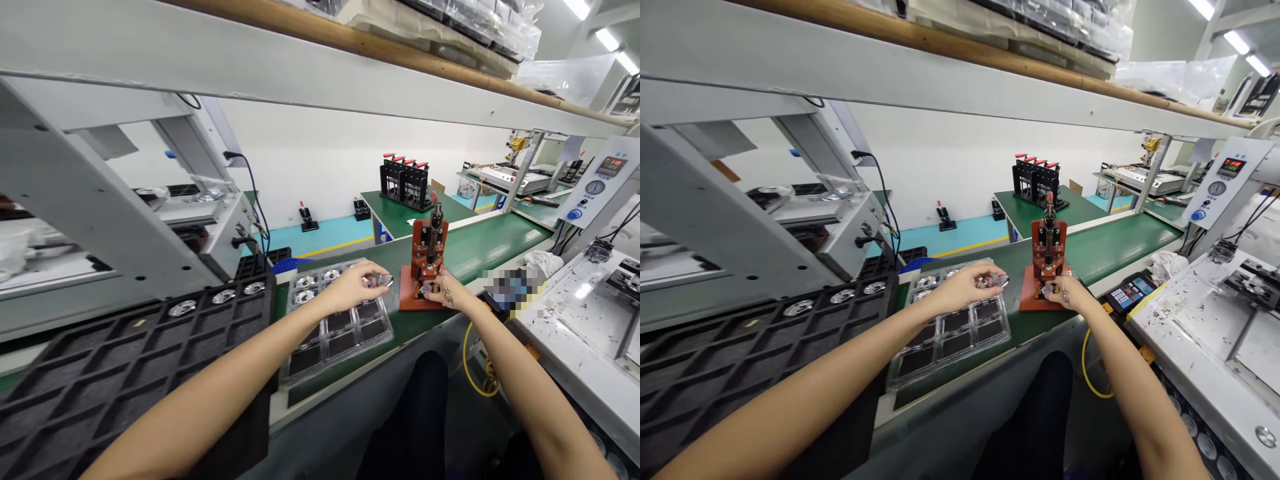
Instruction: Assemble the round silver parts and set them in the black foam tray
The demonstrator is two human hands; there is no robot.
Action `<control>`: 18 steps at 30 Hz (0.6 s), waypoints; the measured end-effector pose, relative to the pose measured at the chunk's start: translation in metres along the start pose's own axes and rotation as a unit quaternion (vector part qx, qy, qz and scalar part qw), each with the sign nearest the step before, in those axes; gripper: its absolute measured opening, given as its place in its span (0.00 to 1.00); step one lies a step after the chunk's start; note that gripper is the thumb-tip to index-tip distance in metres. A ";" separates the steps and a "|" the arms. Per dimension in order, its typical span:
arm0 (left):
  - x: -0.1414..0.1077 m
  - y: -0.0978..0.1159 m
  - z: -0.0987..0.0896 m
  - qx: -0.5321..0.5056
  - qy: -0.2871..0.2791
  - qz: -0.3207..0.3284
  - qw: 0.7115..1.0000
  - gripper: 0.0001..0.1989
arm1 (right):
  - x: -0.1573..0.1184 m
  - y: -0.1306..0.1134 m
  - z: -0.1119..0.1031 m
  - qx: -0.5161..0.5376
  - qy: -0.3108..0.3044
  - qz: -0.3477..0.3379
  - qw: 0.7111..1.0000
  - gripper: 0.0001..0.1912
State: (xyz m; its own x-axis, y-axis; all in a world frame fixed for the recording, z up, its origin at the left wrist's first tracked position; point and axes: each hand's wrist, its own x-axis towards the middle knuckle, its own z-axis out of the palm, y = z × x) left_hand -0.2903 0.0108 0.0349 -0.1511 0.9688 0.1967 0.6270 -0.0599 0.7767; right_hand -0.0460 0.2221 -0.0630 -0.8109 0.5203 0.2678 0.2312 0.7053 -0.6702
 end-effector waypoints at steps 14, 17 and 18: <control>-0.052 0.044 -0.038 -0.130 0.050 -0.057 0.989 0.28 | 0.049 -0.080 -0.125 0.013 0.227 0.048 0.973 0.41; -0.047 0.061 -0.024 -0.094 0.009 -0.014 0.995 0.24 | 0.090 -0.127 -0.147 0.066 0.206 0.028 0.976 0.50; -0.046 0.065 -0.019 -0.085 -0.001 -0.005 0.996 0.23 | 0.096 -0.143 -0.150 0.101 0.197 0.012 0.975 0.53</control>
State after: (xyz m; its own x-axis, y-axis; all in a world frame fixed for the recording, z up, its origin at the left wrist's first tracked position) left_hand -0.2570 -0.0426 0.0882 -0.1555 0.9699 0.1873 0.4877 -0.0895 0.8684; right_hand -0.0766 0.2436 0.1620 -0.5276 0.7088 0.4682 0.1046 0.6011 -0.7923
